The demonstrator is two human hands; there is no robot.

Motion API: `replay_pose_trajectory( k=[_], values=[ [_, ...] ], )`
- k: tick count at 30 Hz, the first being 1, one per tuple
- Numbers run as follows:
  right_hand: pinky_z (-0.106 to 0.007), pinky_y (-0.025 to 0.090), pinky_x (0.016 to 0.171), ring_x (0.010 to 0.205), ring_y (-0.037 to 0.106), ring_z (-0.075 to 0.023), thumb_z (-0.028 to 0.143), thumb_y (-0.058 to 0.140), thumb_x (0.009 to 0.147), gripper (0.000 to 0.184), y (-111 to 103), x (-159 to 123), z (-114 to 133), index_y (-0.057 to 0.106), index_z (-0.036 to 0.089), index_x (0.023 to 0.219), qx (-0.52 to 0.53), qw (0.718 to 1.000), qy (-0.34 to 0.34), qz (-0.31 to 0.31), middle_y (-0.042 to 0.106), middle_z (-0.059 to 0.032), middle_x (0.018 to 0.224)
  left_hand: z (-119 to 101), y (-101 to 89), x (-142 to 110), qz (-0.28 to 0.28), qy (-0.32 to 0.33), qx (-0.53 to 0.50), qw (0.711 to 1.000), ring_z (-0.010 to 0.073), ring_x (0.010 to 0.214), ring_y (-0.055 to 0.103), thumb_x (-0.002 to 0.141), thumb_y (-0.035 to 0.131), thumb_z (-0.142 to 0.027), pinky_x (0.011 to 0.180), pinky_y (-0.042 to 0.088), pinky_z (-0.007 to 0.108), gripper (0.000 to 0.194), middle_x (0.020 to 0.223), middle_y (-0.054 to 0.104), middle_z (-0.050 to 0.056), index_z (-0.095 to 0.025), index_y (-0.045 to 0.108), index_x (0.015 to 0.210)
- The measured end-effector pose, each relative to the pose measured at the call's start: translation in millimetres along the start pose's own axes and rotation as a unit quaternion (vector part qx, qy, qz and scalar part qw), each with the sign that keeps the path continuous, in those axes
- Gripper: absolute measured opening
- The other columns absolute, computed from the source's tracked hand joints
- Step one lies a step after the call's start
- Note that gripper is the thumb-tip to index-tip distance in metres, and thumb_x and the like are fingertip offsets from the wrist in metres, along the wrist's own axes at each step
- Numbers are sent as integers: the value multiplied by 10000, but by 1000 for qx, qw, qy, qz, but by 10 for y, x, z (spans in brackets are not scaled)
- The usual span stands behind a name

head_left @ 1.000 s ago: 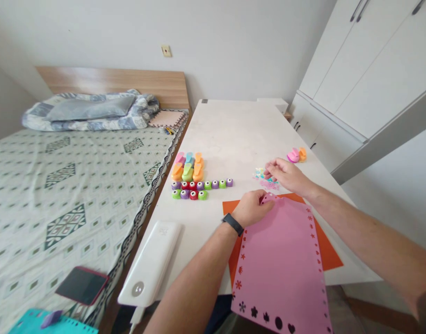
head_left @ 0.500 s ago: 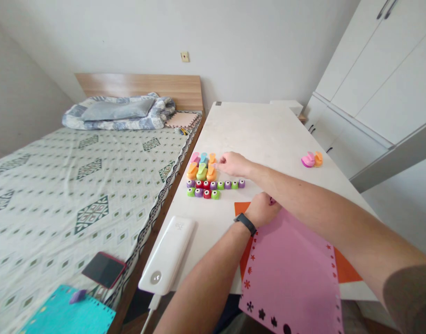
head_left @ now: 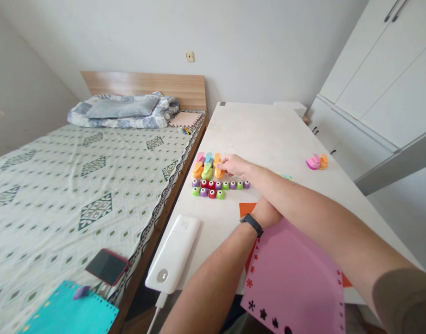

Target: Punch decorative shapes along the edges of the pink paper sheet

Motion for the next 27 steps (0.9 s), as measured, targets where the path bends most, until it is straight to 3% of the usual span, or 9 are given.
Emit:
replay_pose_trajectory(
  k=[3,6,8,10,15,21,27],
  values=[
    [-300,530,692,828,698,-185,316,722,903,204,-295,-197,24,554,214,854,75,997,-23,-13,743,-48,918,35,-1,-29,6,-32,56,998,262,945,645,891,600,-297,814,514,385,160,958,732,106,-183,674,977],
    [-354,552,775,850,717,-200,347,799,845,292,-721,-497,1,541,219,893,245,966,-85,-12,739,-57,927,71,-50,-59,-13,-87,114,990,178,688,549,891,567,-298,625,391,310,138,751,646,40,-181,581,820],
    [-386,557,825,915,720,-220,380,846,796,363,-1036,-757,-97,549,233,943,305,945,-119,-20,743,-57,985,60,-90,-61,-34,-99,128,986,154,647,494,905,557,-320,600,327,301,175,711,593,11,-190,528,791],
    [-405,559,885,1013,706,-239,400,837,804,364,-1321,-1035,-283,593,240,1022,332,934,-130,-32,736,-68,1080,46,-116,-52,-51,-104,119,986,145,659,486,917,555,-323,609,306,295,184,720,571,-2,-194,502,798],
    [-443,544,966,1125,669,-283,422,778,859,421,-1816,-1609,-968,665,234,1219,316,940,-110,-63,706,-109,1230,31,-163,-24,-90,-108,99,985,127,640,439,945,535,-293,612,274,287,183,688,487,-36,-203,466,802],
    [-432,539,955,1104,670,-275,404,797,856,427,-2024,-1872,-1597,702,244,1241,302,944,-92,-95,714,-91,1224,33,-201,-8,-120,-97,102,983,127,659,455,956,546,-311,624,273,285,218,713,515,-29,-204,454,790],
    [-451,529,975,1072,686,-276,438,807,847,465,-1944,-1866,-1736,702,238,1254,287,950,-77,-96,734,-93,1197,15,-194,-17,-122,-94,110,982,132,657,480,961,552,-336,618,293,284,218,719,540,-23,-198,484,806]
  ],
)
Point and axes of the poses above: each hand's wrist, its own x-axis towards the middle knuckle, its own y-axis out of the palm, z = x × y, the point moved 6 cm from there along x, towards the middle knuckle
